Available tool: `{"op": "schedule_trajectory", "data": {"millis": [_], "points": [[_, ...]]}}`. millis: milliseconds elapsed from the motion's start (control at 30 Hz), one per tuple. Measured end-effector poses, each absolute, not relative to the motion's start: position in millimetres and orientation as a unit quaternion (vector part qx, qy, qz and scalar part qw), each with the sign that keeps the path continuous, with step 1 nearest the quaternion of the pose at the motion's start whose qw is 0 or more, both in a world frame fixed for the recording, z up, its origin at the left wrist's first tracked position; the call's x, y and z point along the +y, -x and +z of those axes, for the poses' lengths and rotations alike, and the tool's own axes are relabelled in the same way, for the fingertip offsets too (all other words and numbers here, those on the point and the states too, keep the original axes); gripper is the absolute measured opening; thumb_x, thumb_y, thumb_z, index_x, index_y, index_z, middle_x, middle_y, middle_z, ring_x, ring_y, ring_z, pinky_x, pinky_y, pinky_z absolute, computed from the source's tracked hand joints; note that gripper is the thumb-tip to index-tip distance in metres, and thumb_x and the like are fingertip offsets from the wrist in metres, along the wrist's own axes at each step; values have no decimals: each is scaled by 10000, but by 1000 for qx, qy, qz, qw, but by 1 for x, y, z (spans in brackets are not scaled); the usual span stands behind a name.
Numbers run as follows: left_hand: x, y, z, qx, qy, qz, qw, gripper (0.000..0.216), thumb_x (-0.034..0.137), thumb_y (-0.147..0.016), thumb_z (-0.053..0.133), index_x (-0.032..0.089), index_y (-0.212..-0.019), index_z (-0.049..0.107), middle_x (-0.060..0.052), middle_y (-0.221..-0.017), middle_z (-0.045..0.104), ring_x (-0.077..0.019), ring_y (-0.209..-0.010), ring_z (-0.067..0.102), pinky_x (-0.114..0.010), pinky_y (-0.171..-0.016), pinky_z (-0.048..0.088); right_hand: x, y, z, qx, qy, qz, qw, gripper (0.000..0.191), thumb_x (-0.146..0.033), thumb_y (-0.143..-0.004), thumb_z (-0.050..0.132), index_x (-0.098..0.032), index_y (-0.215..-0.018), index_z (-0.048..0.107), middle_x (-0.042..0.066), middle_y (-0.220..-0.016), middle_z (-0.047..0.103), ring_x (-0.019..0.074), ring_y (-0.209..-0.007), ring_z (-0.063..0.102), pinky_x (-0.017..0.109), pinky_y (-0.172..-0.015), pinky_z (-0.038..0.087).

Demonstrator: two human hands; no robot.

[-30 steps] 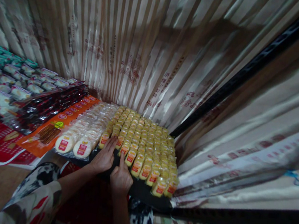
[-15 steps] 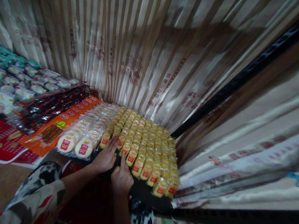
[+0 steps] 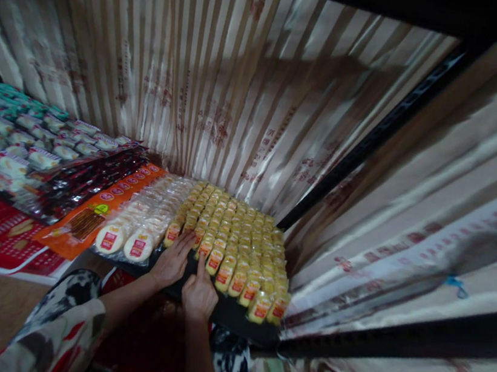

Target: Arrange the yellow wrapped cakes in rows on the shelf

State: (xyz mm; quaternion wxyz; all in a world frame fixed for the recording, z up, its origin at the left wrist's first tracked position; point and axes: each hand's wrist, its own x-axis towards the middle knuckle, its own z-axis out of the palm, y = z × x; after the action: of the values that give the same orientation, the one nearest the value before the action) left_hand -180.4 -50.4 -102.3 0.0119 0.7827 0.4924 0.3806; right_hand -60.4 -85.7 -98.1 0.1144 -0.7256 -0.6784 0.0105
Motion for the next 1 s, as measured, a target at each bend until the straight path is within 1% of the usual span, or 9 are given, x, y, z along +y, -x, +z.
{"op": "schedule_trajectory", "data": {"millis": [167,233,300,400,500,600,700,800,1000], "points": [[-72,182,-103,579,-712,396,-35,526,26,-732,374,91,-1250,439,-146,-1345,439,-241,-1273,364,-433,-1051,351,-88,61,-94,-680,726,3,103,626,-164,-840,364,-287,-1421,163,38,-992,671,138,-697,642,224,-594,440],[-81,182,-106,610,-694,380,-41,511,37,-725,400,90,-1230,459,-157,-1343,439,-260,-1255,389,-444,-1038,361,-88,61,-91,-680,726,5,102,632,-163,-842,361,-281,-1424,146,39,-976,673,140,-680,640,228,-581,434],[-86,182,-110,636,-680,363,-41,520,38,-706,420,66,-1224,461,-186,-1367,400,-290,-1285,346,-460,-1043,348,-89,62,-89,-681,725,6,101,634,-159,-842,355,-275,-1426,138,41,-958,676,139,-655,636,230,-567,428],[-86,181,-116,658,-667,349,-32,556,34,-680,429,14,-1236,441,-232,-1423,292,-320,-1348,204,-481,-1065,306,-89,62,-88,-682,724,7,104,631,-156,-840,352,-277,-1425,152,39,-950,676,140,-655,636,230,-563,423],[-81,180,-120,649,-681,340,-28,605,42,-690,410,-1,-1292,375,-233,-1453,225,-307,-1371,92,-493,-1070,287,-89,62,-89,-681,725,10,101,628,-161,-839,363,-272,-1425,167,46,-962,674,138,-679,638,226,-580,424],[-75,179,-122,643,-696,319,-31,639,61,-714,392,-41,-1336,291,-247,-1453,207,-298,-1371,28,-494,-1080,262,-88,62,-90,-679,727,14,103,630,-163,-839,372,-270,-1426,169,50,-982,671,134,-687,637,222,-586,427],[-73,178,-120,650,-700,294,-35,640,76,-728,389,-89,-1333,261,-275,-1441,201,-308,-1367,0,-490,-1090,230,-88,62,-90,-677,727,17,109,627,-161,-838,370,-268,-1424,174,50,-1000,670,139,-704,641,224,-586,428],[-71,177,-119,655,-698,288,-41,637,81,-733,392,-93,-1331,257,-283,-1443,185,-317,-1365,-4,-491,-1088,227,-88,61,-90,-678,726,17,110,615,-159,-836,364,-265,-1418,197,46,-988,676,148,-702,644,234,-585,431],[-70,177,-115,656,-699,282,-35,578,91,-754,390,-97,-1294,316,-307,-1417,235,-329,-1364,31,-490,-1077,250,-88,61,-92,-678,726,7,114,620,-159,-830,379,-273,-1415,205,43,-993,673,143,-693,643,225,-569,425]]}}
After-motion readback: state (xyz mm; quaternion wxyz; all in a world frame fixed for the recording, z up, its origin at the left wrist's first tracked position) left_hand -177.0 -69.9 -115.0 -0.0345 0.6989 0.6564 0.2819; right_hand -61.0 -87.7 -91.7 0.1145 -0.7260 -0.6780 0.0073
